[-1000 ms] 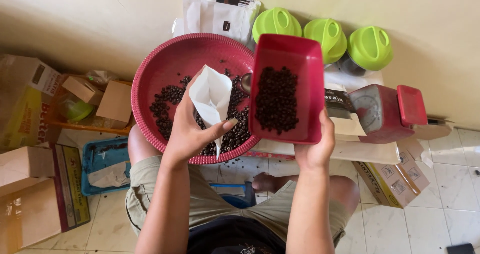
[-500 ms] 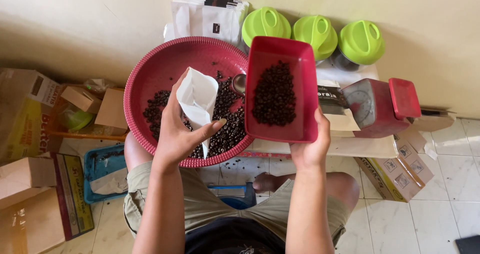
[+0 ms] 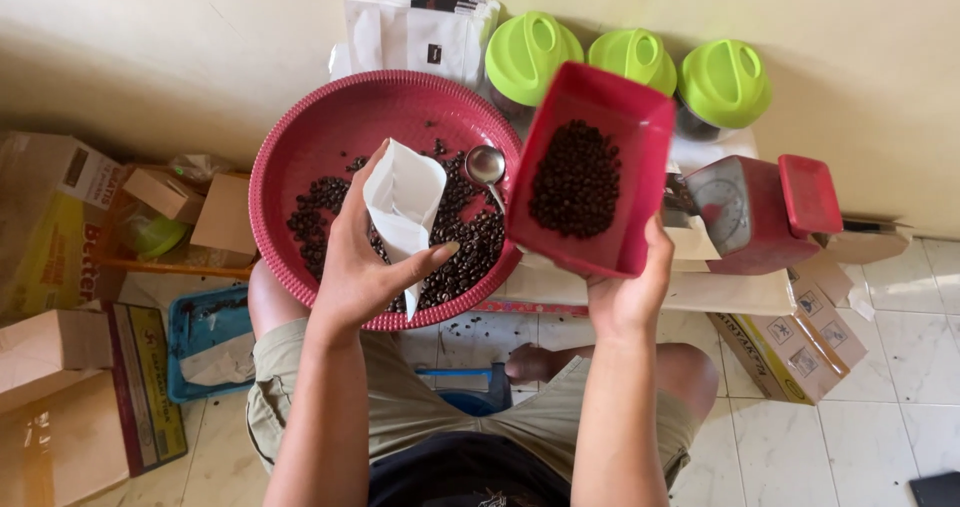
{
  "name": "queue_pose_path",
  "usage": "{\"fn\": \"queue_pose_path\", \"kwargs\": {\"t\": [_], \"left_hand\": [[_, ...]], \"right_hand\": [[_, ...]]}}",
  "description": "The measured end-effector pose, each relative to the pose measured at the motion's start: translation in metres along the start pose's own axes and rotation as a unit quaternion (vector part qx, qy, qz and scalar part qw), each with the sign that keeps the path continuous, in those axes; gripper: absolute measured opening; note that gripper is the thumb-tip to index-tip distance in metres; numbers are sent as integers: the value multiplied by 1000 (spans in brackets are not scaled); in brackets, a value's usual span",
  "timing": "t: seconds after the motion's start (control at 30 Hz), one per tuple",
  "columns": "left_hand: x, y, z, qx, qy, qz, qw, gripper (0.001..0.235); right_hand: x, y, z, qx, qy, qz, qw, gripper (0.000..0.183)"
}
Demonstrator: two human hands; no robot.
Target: Sorting roasted coffee beans on a tray and scooping them into individual bags for packaging and weighing.
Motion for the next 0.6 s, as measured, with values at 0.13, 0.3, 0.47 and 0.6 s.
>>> {"fn": "queue_pose_path", "kwargs": {"t": [0.13, 0.3, 0.47, 0.6], "left_hand": [[-4, 2, -4, 1, -5, 0, 1000, 108], [-7, 0, -6, 11, 9, -2, 1000, 108], [-9, -1, -7, 12, 7, 1, 1000, 110], [-9, -1, -8, 15, 12, 2, 1000, 111]], "right_hand": [[29, 16, -19, 7, 51, 3, 999, 47], [29, 18, -23, 7, 0, 12, 1000, 52], [20, 12, -20, 31, 12, -1, 999, 53], [43, 26, -29, 8, 14, 9, 1000, 49]]}}
Point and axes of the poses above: each hand's wrist, its own y-axis towards the middle knuckle, its own x-axis out of the back of the hand, z = x × y, the point moved 3 cm from there along y, towards the middle knuckle, and after that the axes turned 4 degrees about z, right-handed, at the moved point
